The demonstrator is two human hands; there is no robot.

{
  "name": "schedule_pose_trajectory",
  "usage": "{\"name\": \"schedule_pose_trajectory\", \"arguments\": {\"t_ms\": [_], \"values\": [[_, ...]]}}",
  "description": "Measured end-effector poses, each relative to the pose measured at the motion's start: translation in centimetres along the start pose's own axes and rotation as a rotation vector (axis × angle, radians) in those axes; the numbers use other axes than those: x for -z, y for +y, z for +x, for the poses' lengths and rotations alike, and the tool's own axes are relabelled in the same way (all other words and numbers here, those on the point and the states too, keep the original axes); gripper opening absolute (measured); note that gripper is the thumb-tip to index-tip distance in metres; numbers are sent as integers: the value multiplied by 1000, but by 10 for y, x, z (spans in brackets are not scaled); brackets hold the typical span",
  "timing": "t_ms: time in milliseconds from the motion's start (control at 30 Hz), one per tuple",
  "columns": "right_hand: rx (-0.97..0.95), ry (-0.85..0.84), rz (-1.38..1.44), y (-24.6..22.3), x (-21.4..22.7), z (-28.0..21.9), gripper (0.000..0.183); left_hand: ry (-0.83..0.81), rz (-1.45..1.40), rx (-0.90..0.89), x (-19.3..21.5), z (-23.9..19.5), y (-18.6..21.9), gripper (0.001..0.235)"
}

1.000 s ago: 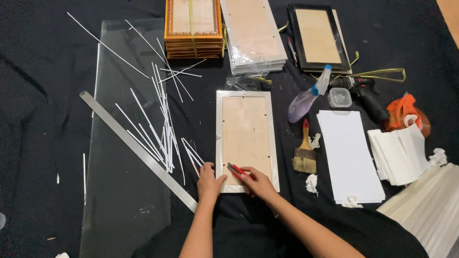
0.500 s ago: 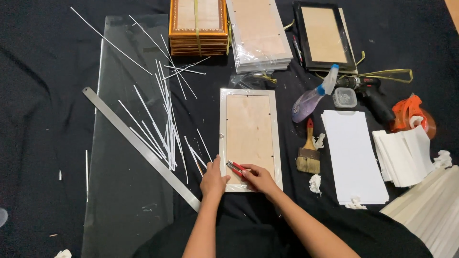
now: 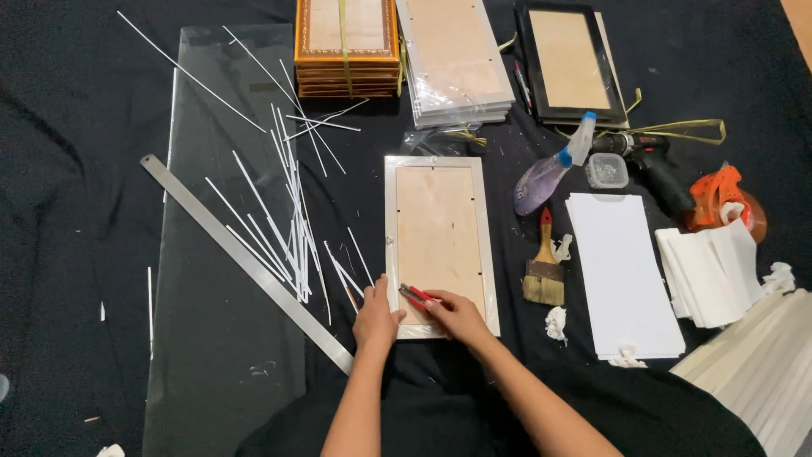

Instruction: Securing the wooden backing of picture frames using a hand tool to press down fasteners.

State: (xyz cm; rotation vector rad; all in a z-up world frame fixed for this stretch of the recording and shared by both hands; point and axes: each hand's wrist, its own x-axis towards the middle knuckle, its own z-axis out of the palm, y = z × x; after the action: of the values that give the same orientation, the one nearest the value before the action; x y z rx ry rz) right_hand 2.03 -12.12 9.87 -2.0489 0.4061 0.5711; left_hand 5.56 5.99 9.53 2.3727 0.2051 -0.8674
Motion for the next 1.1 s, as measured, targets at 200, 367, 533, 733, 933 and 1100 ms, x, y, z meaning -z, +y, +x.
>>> {"name": "schedule_pose_trajectory", "arguments": {"t_ms": [200,367,533,733,933,1100], "values": [[-33,-83,359,25,-5,26,41,1,7,-1,-2,1,0,80],[123,38,-468,-21,-20,3,47,-9,7,7,7,-8,8,78],[186,50,-536,-51,-31,-22,49,-14,7,3,-1,3,-1,78],[-77,-172,-58,-21,-22,-2,60,-20,-16,2,5,-6,5,77],[-54,-299,-22,-111,-31,-45,84,-72,-342,150,26,-9,11,59],[-105,-319,-20,-151,-32,-70,97,-126,-685,437,33,3,9,70]]}}
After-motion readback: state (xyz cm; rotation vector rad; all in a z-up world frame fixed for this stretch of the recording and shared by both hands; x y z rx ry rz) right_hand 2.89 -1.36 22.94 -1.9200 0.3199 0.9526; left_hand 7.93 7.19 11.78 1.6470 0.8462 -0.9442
